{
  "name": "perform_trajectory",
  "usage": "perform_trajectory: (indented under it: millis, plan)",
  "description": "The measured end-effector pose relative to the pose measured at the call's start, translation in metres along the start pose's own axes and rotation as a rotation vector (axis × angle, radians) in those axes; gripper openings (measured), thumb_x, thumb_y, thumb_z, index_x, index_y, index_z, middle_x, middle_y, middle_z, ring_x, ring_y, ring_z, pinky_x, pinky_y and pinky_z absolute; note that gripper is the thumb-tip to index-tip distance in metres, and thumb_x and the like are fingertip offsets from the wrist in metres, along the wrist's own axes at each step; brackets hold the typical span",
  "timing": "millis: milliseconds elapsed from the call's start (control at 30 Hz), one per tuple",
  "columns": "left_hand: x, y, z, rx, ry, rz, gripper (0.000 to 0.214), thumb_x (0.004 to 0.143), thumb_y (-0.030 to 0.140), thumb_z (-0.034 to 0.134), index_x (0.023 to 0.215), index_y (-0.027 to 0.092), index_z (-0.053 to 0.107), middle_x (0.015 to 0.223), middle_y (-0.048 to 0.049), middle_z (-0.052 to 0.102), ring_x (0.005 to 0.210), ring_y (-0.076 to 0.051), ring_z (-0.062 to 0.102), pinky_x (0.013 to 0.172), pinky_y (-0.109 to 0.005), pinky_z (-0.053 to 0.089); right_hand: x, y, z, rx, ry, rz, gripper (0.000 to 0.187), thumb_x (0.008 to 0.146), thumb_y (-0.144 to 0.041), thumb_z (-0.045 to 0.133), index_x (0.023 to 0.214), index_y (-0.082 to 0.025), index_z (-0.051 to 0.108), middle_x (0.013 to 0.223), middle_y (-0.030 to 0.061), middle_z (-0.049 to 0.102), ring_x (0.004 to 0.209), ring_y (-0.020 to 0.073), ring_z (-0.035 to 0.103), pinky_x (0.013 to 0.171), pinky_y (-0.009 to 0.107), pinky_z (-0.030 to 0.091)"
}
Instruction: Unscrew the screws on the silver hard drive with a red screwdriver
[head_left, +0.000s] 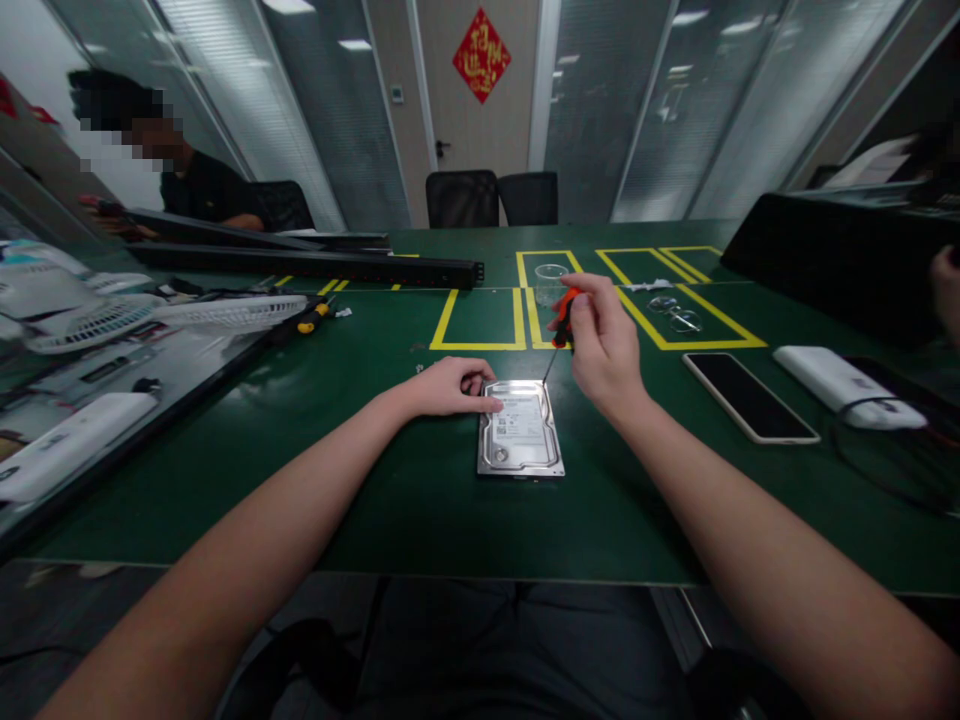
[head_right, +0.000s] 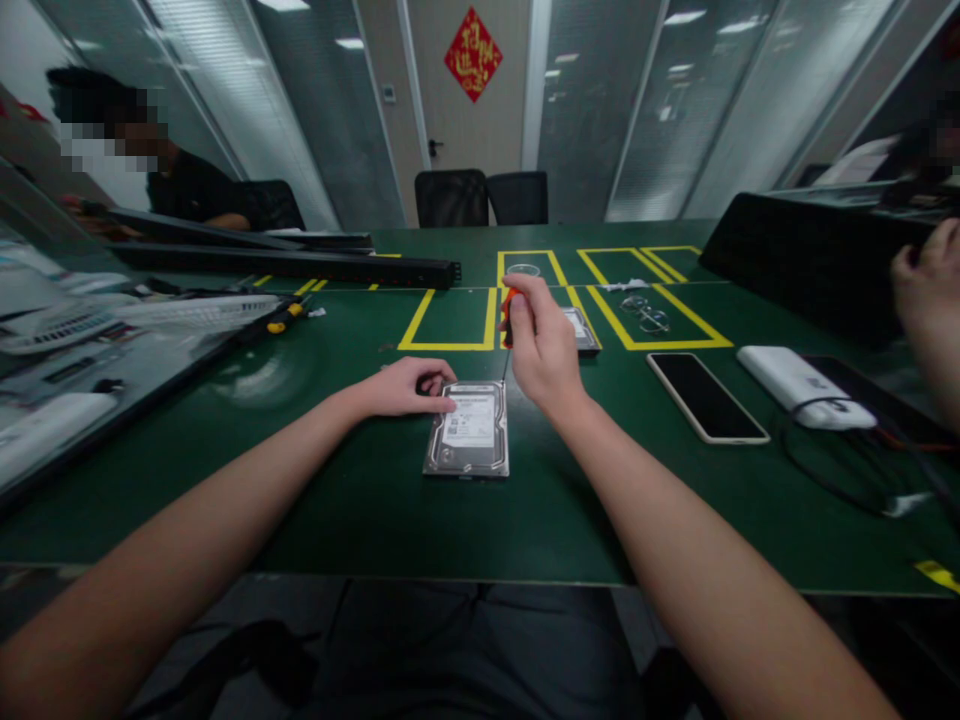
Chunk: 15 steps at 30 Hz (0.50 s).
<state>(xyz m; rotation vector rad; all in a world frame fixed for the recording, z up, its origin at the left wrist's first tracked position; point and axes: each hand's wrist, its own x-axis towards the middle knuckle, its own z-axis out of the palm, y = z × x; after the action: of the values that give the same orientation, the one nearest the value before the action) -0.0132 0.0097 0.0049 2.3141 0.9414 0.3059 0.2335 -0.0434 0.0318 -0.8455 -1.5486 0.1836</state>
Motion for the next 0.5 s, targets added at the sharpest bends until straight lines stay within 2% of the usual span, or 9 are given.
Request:
perform_trajectory:
  millis: [500]
  plan:
    - [-0.0002, 0.0002, -0.0004, 0.005, -0.007, -0.009, 0.061, 0.08, 0.069, 0.075, 0.115, 0.019, 0.068, 0.084, -0.0011, 0.064, 0.074, -0.017, 0.056, 0.068, -0.031, 0.038, -0.0008, 0.0028, 0.0004, -0.002, -0.027, -0.014, 0.035, 0.108, -0.056, 0.043, 0.126, -0.033, 0.062, 0.096, 0.0032, 0.066, 0.078, 0.0194, 0.069, 0.067, 0.038, 0.06]
